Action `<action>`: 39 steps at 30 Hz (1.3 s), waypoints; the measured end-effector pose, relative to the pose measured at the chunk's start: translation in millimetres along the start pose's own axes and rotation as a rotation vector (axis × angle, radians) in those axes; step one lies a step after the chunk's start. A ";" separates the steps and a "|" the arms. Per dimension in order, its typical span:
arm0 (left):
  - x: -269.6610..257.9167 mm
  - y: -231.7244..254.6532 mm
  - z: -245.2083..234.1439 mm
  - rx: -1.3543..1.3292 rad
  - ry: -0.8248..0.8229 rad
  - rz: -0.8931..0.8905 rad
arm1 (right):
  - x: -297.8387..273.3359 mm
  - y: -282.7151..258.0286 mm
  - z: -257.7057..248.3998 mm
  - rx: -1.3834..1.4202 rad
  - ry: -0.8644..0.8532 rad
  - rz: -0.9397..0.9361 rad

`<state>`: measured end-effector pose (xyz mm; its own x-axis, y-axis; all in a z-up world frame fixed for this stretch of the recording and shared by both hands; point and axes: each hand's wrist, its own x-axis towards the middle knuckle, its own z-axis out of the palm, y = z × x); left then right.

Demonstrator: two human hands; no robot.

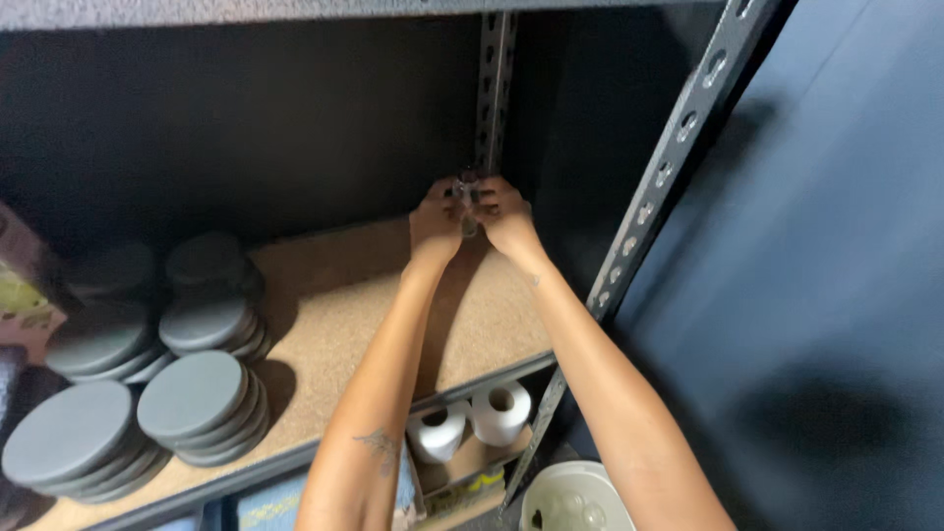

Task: The person takes glass bottles and stone disks from a shelf and places them into a white basket sitting on the floor.

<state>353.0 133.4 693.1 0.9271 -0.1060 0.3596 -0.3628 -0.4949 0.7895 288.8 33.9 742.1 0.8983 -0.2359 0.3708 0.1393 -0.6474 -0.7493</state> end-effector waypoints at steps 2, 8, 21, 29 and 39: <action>-33.5 32.6 -32.8 0.002 -0.015 -0.003 | 14.2 39.1 12.7 0.039 0.001 0.002; -115.5 56.9 -76.3 -0.182 0.021 0.072 | -72.2 0.7 -32.8 0.139 0.007 -0.145; -324.4 118.4 -113.0 -0.308 -0.078 0.300 | -292.0 -21.4 -123.3 0.233 -0.039 -0.297; -385.2 61.9 -10.1 -0.323 -0.357 0.099 | -381.2 112.0 -108.4 0.264 -0.021 0.074; -441.4 -52.5 171.8 -0.195 -0.767 -0.127 | -463.1 291.6 -64.1 0.050 -0.031 0.478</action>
<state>-21.0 58.0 407.4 0.7428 -0.6577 -0.1248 -0.1947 -0.3905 0.8998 -113.3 -92.2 387.1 0.8786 -0.4761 -0.0374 -0.2726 -0.4358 -0.8578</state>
